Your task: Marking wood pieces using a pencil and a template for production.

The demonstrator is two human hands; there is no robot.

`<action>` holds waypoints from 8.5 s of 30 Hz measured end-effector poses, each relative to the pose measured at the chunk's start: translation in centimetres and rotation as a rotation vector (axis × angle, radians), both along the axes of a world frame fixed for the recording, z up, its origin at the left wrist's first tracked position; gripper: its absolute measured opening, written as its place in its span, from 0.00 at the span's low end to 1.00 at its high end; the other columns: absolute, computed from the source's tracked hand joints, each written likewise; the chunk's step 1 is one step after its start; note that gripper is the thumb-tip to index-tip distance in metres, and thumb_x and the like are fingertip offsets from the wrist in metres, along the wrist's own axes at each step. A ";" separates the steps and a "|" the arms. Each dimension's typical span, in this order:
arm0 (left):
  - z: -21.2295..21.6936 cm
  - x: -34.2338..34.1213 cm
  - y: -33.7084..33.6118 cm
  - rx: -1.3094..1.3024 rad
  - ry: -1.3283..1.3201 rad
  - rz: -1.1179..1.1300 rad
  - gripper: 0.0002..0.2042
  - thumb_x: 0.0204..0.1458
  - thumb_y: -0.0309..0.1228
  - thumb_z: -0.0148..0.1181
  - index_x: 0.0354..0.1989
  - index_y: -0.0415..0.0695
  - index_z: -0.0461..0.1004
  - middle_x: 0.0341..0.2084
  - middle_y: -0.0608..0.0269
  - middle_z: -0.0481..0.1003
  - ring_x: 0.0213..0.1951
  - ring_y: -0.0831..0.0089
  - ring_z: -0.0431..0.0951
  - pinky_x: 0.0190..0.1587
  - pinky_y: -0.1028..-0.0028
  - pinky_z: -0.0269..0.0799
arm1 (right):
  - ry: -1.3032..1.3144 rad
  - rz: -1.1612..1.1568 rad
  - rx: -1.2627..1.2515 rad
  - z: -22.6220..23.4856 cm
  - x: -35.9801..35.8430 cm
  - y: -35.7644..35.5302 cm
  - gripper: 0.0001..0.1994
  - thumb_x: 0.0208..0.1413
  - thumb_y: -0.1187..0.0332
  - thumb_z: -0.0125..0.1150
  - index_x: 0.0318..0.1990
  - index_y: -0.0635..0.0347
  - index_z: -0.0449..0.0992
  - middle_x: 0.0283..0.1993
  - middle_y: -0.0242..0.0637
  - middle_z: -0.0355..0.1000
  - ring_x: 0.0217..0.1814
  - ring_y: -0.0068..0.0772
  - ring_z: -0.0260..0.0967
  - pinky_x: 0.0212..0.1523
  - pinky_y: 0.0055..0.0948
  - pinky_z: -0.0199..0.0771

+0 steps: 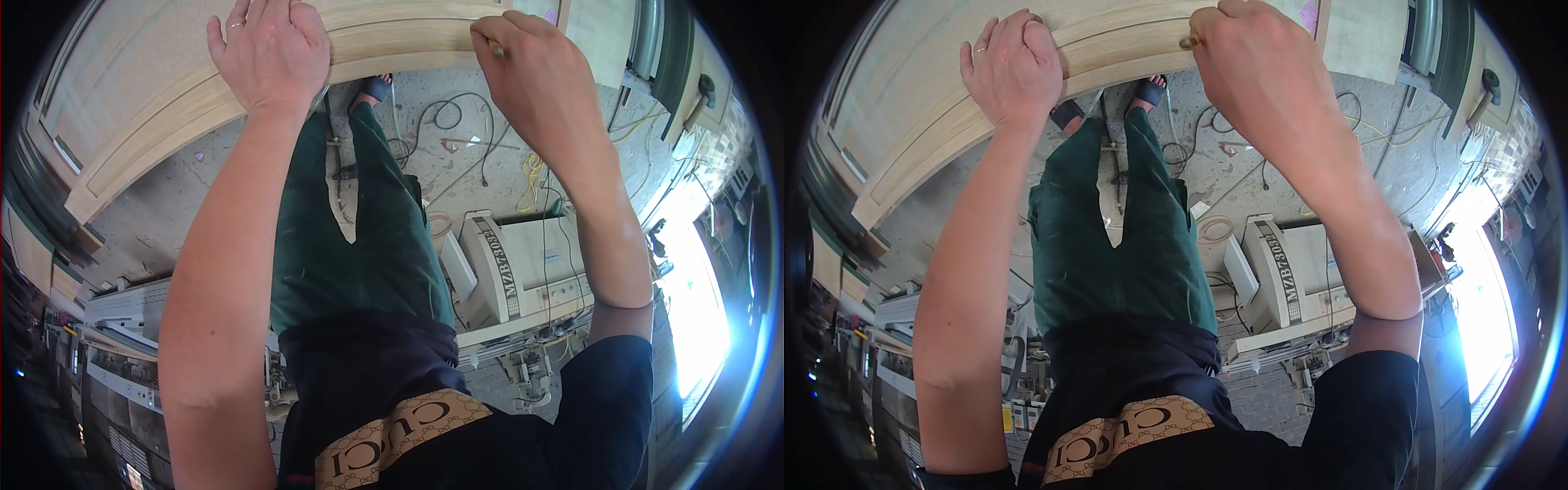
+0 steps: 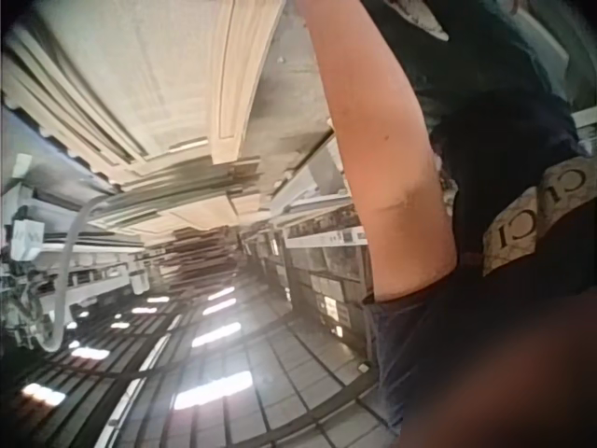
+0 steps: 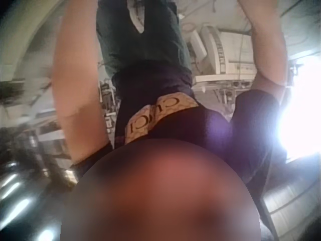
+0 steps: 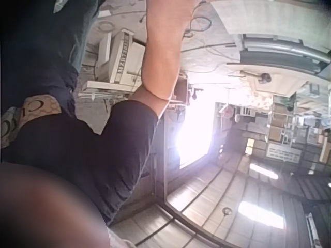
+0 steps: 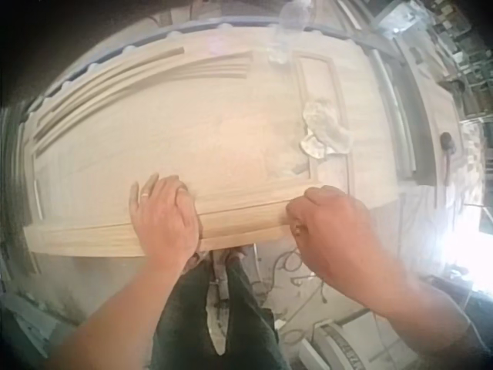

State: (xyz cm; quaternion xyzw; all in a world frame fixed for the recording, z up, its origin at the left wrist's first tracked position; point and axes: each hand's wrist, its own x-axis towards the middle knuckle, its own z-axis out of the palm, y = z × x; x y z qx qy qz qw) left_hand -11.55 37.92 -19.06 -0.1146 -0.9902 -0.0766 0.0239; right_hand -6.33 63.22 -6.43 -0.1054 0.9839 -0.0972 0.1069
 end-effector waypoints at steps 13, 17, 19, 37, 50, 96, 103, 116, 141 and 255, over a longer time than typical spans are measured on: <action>0.7 0.3 0.9 0.110 -0.023 0.022 0.18 0.64 0.38 0.44 0.44 0.50 0.84 0.50 0.64 0.84 0.65 0.53 0.75 0.76 0.45 0.49 | -0.002 -0.049 -0.202 -0.5 2.1 -0.9 0.15 0.53 0.81 0.63 0.48 0.60 0.80 0.39 0.41 0.74 0.45 0.48 0.74 0.45 0.44 0.78; 0.9 0.3 1.0 0.135 -0.051 0.036 0.18 0.65 0.37 0.44 0.44 0.50 0.84 0.50 0.63 0.84 0.65 0.53 0.75 0.76 0.45 0.48 | -0.009 -0.023 -0.373 -1.5 2.9 -2.4 0.21 0.48 0.83 0.62 0.52 0.63 0.77 0.43 0.42 0.73 0.47 0.47 0.73 0.48 0.43 0.77; 0.9 0.2 1.1 0.132 -0.056 0.030 0.18 0.65 0.37 0.44 0.45 0.50 0.84 0.50 0.63 0.84 0.65 0.53 0.74 0.76 0.45 0.48 | 0.007 -0.046 -0.477 -1.8 3.2 -3.1 0.21 0.48 0.82 0.63 0.53 0.62 0.77 0.43 0.41 0.73 0.48 0.46 0.74 0.48 0.42 0.77; 3.0 0.2 1.8 0.099 -0.113 0.033 0.16 0.67 0.38 0.45 0.47 0.49 0.81 0.49 0.59 0.82 0.61 0.57 0.76 0.75 0.45 0.50 | -0.354 -0.637 -0.674 -0.8 23.6 -2.4 0.08 0.66 0.66 0.62 0.48 0.58 0.82 0.41 0.45 0.80 0.43 0.53 0.79 0.42 0.44 0.79; 8.7 -0.2 -7.7 0.179 -0.229 -0.339 0.39 0.56 0.52 0.68 0.71 0.41 0.64 0.70 0.48 0.67 0.75 0.53 0.60 0.79 0.45 0.43 | -0.471 -1.610 -0.868 -1.7 44.8 -8.1 0.16 0.71 0.60 0.58 0.49 0.65 0.83 0.35 0.39 0.82 0.34 0.28 0.79 0.37 0.28 0.78; 14.6 -5.4 -29.6 -0.126 -0.431 -0.418 0.35 0.39 0.31 0.73 0.61 0.42 0.70 0.56 0.50 0.73 0.58 0.50 0.75 0.61 0.54 0.72 | -0.327 -1.705 -0.918 7.2 43.7 -22.3 0.17 0.74 0.56 0.55 0.56 0.56 0.82 0.38 0.24 0.79 0.35 0.16 0.74 0.32 0.19 0.63; 21.3 -13.1 -31.0 -0.159 -0.389 -0.459 0.38 0.39 0.32 0.73 0.64 0.43 0.70 0.58 0.52 0.73 0.58 0.48 0.75 0.62 0.55 0.74 | -0.338 -1.711 -0.923 6.3 44.9 -23.6 0.16 0.74 0.55 0.56 0.54 0.55 0.83 0.38 0.24 0.79 0.35 0.16 0.74 0.32 0.20 0.64; 16.3 -17.5 -32.1 -0.092 -0.423 -0.379 0.42 0.37 0.34 0.78 0.67 0.42 0.69 0.62 0.52 0.72 0.65 0.52 0.72 0.66 0.59 0.72 | -0.317 -1.825 -0.927 7.8 48.1 -26.7 0.17 0.72 0.55 0.57 0.54 0.58 0.82 0.38 0.27 0.80 0.35 0.18 0.77 0.33 0.21 0.67; 0.1 -17.6 -27.1 -0.127 -0.378 -0.404 0.38 0.42 0.27 0.76 0.66 0.45 0.66 0.57 0.51 0.73 0.61 0.50 0.74 0.64 0.52 0.68 | -0.498 -1.822 -0.801 12.0 47.8 -27.8 0.16 0.73 0.56 0.57 0.54 0.58 0.82 0.38 0.28 0.80 0.34 0.19 0.74 0.34 0.21 0.68; 13.3 14.7 -23.9 0.162 -0.573 0.609 0.43 0.49 0.39 0.75 0.74 0.48 0.61 0.71 0.41 0.60 0.70 0.42 0.64 0.71 0.53 0.65 | -0.064 0.218 -0.149 -5.2 -0.7 -2.8 0.51 0.44 0.70 0.78 0.78 0.50 0.58 0.77 0.38 0.63 0.78 0.43 0.60 0.77 0.51 0.57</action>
